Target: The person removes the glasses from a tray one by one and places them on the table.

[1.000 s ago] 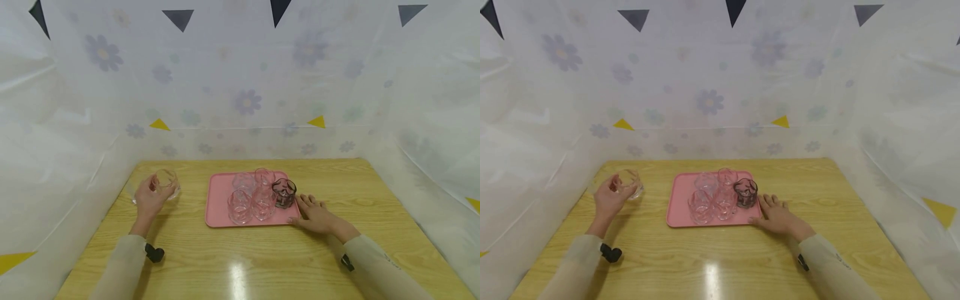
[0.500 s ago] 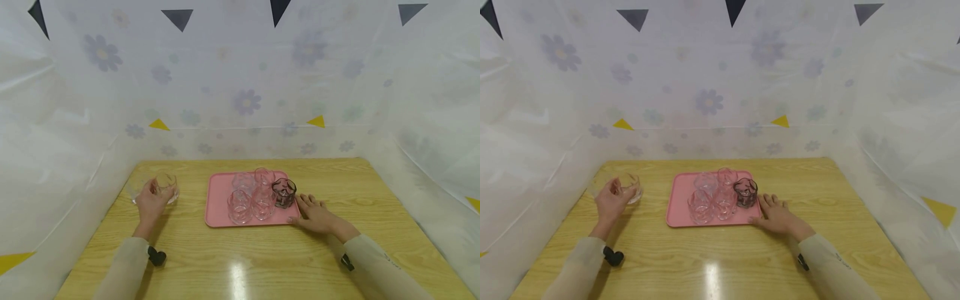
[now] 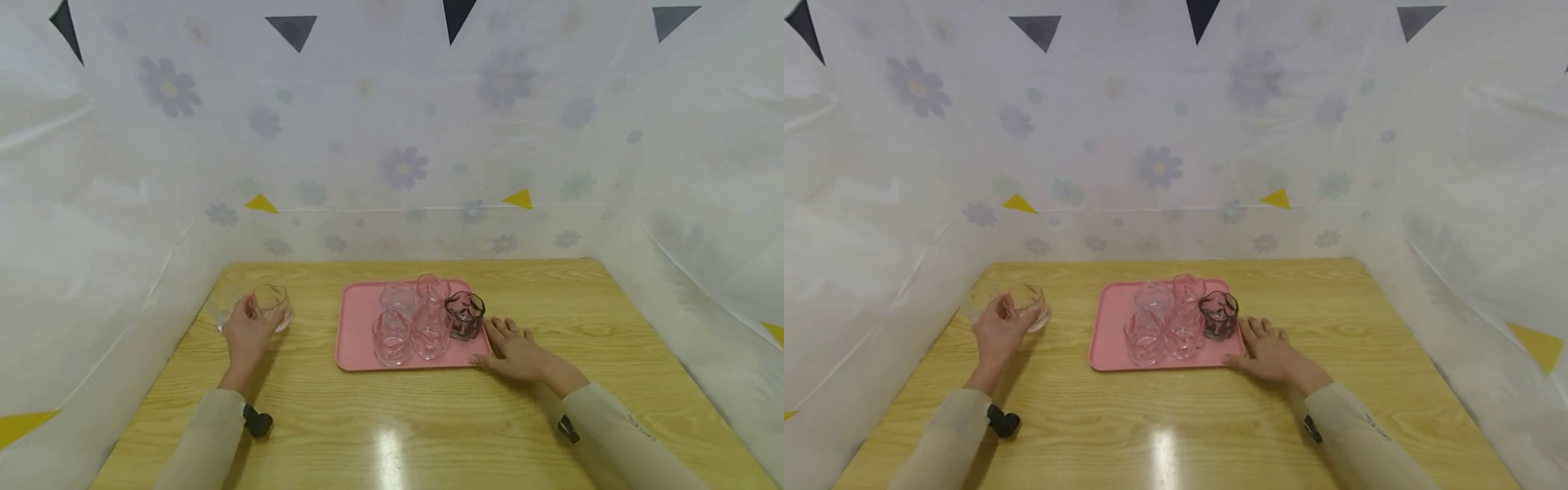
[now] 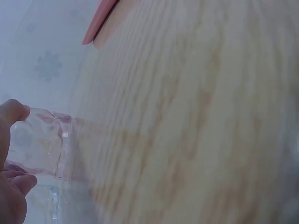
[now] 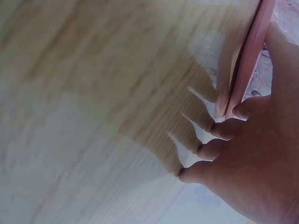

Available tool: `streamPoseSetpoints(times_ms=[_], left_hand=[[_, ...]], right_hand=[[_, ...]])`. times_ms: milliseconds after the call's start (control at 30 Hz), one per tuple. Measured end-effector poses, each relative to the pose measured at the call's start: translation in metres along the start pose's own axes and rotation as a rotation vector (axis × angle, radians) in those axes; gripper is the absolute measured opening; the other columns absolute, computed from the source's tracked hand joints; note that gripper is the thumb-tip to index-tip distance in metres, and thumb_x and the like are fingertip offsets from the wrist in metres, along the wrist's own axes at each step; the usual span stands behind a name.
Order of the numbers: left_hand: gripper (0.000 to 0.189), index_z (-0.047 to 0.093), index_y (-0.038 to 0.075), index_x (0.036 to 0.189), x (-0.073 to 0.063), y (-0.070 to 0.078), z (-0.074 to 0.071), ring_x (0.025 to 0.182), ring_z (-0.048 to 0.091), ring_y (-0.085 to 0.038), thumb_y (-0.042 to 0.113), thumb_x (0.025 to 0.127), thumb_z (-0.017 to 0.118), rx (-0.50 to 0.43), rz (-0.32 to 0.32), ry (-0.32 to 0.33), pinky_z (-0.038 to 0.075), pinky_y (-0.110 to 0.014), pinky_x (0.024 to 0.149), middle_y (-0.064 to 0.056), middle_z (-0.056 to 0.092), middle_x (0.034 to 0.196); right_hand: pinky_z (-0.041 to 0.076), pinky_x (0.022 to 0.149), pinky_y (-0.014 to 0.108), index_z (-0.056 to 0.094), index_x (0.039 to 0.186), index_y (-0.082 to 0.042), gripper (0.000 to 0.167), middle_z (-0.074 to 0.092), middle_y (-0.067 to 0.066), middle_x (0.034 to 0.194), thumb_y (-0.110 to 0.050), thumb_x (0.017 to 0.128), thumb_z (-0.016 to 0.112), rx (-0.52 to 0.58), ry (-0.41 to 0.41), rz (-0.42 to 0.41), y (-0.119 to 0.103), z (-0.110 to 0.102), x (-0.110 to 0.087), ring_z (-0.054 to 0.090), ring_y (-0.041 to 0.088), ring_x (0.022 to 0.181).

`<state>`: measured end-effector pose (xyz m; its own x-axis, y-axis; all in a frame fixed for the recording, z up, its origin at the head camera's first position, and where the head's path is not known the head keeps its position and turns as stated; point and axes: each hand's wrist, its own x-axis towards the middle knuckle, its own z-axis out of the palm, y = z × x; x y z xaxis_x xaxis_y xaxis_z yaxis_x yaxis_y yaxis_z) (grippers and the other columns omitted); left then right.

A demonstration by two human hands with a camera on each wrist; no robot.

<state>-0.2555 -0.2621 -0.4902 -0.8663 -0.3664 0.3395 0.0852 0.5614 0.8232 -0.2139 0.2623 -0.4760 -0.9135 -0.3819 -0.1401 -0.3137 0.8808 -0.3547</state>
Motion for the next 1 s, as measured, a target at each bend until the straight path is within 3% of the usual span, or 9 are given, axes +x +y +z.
streamPoseSetpoints(times_ms=[67, 167, 233, 300, 400, 533, 700, 900, 1000], left_hand=[[0.045, 0.059, -0.005, 0.104, 0.0, -0.001, 0.001, 0.07, 0.058, -0.024, 0.027, 0.088, 0.087, 0.041, 0.021, 0.024, 0.047, -0.029, 0.063, -0.015, 0.062, 0.08], [0.045, 0.052, 0.0, 0.092, 0.001, -0.002, 0.001, 0.061, 0.044, -0.016, 0.025, 0.086, 0.089, 0.071, 0.044, 0.046, 0.036, -0.024, 0.055, -0.004, 0.048, 0.068], [0.044, 0.061, -0.004, 0.104, 0.001, -0.002, 0.0, 0.069, 0.058, -0.022, 0.024, 0.086, 0.089, 0.069, 0.042, 0.04, 0.049, -0.029, 0.062, -0.012, 0.061, 0.077], [0.06, 0.062, -0.01, 0.128, 0.0, 0.001, -0.001, 0.089, 0.069, -0.038, 0.025, 0.087, 0.089, 0.066, 0.036, 0.028, 0.061, -0.042, 0.077, -0.027, 0.071, 0.099], [0.092, 0.042, -0.01, 0.155, -0.002, 0.007, -0.004, 0.122, 0.063, -0.052, 0.028, 0.086, 0.089, 0.08, 0.039, 0.022, 0.055, -0.064, 0.099, -0.039, 0.062, 0.135], [0.097, 0.042, -0.011, 0.155, -0.001, 0.015, -0.007, 0.122, 0.062, -0.055, 0.027, 0.082, 0.093, 0.156, 0.156, 0.077, 0.053, -0.067, 0.1, -0.041, 0.06, 0.136], [0.081, 0.052, -0.015, 0.145, -0.001, 0.027, -0.008, 0.113, 0.065, -0.058, 0.015, 0.082, 0.092, 0.179, 0.319, 0.115, 0.053, -0.069, 0.097, -0.041, 0.064, 0.128], [0.069, 0.057, -0.011, 0.141, -0.007, 0.048, 0.0, 0.127, 0.059, -0.052, 0.012, 0.084, 0.087, 0.124, 0.341, -0.01, 0.05, -0.068, 0.105, -0.035, 0.064, 0.134], [0.07, 0.058, -0.009, 0.142, -0.012, 0.058, 0.007, 0.128, 0.059, -0.05, 0.016, 0.083, 0.088, 0.12, 0.369, -0.095, 0.034, -0.077, 0.115, -0.031, 0.065, 0.135]], right_hand=[[0.012, 0.119, 0.083, 0.022, 0.165, 0.004, 0.097, 0.021, 0.034, 0.17, -0.064, 0.103, 0.054, 0.002, 0.0, 0.003, 0.001, 0.001, 0.001, 0.013, 0.061, 0.155], [0.012, 0.119, 0.083, 0.022, 0.165, 0.003, 0.097, 0.02, 0.034, 0.17, -0.064, 0.103, 0.054, 0.002, 0.001, 0.002, 0.002, 0.002, 0.001, 0.012, 0.061, 0.156], [0.011, 0.119, 0.083, 0.021, 0.166, 0.003, 0.098, 0.019, 0.034, 0.17, -0.064, 0.103, 0.054, 0.004, 0.002, 0.002, 0.003, 0.002, 0.001, 0.012, 0.061, 0.156], [0.011, 0.119, 0.084, 0.021, 0.166, 0.003, 0.098, 0.019, 0.034, 0.17, -0.064, 0.103, 0.054, 0.004, 0.002, 0.002, 0.004, 0.003, 0.002, 0.011, 0.061, 0.156], [0.011, 0.119, 0.084, 0.021, 0.166, 0.003, 0.098, 0.018, 0.035, 0.17, -0.065, 0.103, 0.054, 0.009, 0.001, 0.002, 0.005, 0.003, 0.002, 0.01, 0.061, 0.156], [0.01, 0.118, 0.085, 0.021, 0.166, 0.003, 0.099, 0.018, 0.035, 0.17, -0.066, 0.102, 0.054, 0.01, 0.001, 0.001, 0.007, 0.005, 0.003, 0.01, 0.062, 0.155], [0.01, 0.118, 0.085, 0.021, 0.166, 0.003, 0.099, 0.018, 0.035, 0.17, -0.065, 0.102, 0.054, 0.013, 0.002, -0.001, 0.007, 0.005, 0.003, 0.011, 0.061, 0.156], [0.011, 0.118, 0.085, 0.021, 0.166, 0.003, 0.099, 0.018, 0.035, 0.17, -0.066, 0.102, 0.054, 0.009, -0.001, -0.002, 0.005, 0.004, 0.001, 0.011, 0.061, 0.156], [0.012, 0.119, 0.084, 0.021, 0.166, 0.002, 0.098, 0.019, 0.034, 0.17, -0.065, 0.102, 0.054, 0.007, -0.004, 0.006, 0.004, 0.003, 0.001, 0.011, 0.06, 0.156]])
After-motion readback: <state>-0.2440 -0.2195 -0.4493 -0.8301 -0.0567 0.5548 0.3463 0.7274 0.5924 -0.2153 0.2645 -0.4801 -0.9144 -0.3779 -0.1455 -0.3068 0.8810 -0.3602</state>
